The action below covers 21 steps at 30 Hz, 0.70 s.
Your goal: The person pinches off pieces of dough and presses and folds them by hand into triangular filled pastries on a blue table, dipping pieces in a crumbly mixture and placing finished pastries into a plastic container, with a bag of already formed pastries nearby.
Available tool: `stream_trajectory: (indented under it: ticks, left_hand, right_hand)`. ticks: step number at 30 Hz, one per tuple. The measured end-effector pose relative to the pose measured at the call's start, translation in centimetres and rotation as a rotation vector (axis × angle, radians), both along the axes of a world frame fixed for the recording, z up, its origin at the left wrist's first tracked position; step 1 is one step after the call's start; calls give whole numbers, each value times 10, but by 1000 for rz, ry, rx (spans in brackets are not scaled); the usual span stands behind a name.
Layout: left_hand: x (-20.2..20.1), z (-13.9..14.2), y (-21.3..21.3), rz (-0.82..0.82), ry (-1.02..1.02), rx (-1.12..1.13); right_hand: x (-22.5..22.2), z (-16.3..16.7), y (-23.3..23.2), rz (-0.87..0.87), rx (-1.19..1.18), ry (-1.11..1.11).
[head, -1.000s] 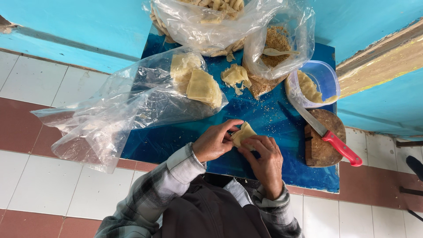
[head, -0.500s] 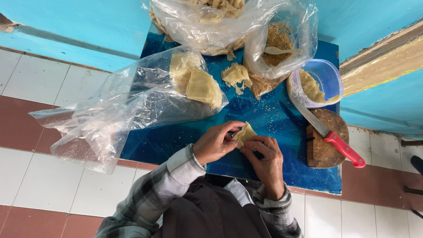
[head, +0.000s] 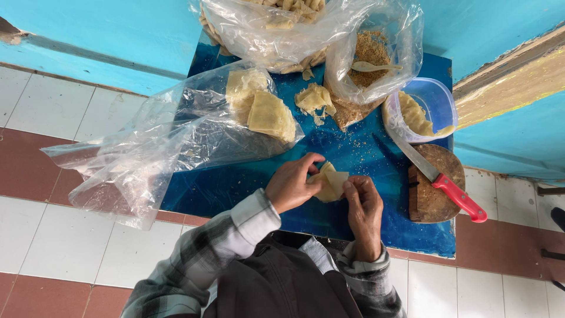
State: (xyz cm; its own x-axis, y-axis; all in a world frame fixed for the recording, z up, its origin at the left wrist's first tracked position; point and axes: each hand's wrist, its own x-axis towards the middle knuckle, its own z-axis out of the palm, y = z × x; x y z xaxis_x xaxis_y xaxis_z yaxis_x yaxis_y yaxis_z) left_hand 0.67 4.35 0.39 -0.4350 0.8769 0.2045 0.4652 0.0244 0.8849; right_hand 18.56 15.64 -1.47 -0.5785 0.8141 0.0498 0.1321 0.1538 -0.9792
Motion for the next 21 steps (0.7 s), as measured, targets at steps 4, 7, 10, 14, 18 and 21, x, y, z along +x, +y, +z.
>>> stream_trajectory:
  ticks: [4,7,10,14,18,21]
  left_hand:
    - [11,-3,13,97,73,30]
    - [11,-8,27,75,-43,82]
    - [9,-10,39,50,-110,196]
    - [-1,-5,39,190,175,147]
    - [-3,9,22,240,263,-50]
    - [-2,18,4,251,348,34]
  right_hand:
    - [0,-4,3,-72,17,116]
    - [8,2,13,-226,-211,350]
    - [19,7,22,-255,-192,523]
    - [32,7,23,-307,-51,495]
    - [29,10,18,-325,226,308]
    - [18,22,6,-294,681,41]
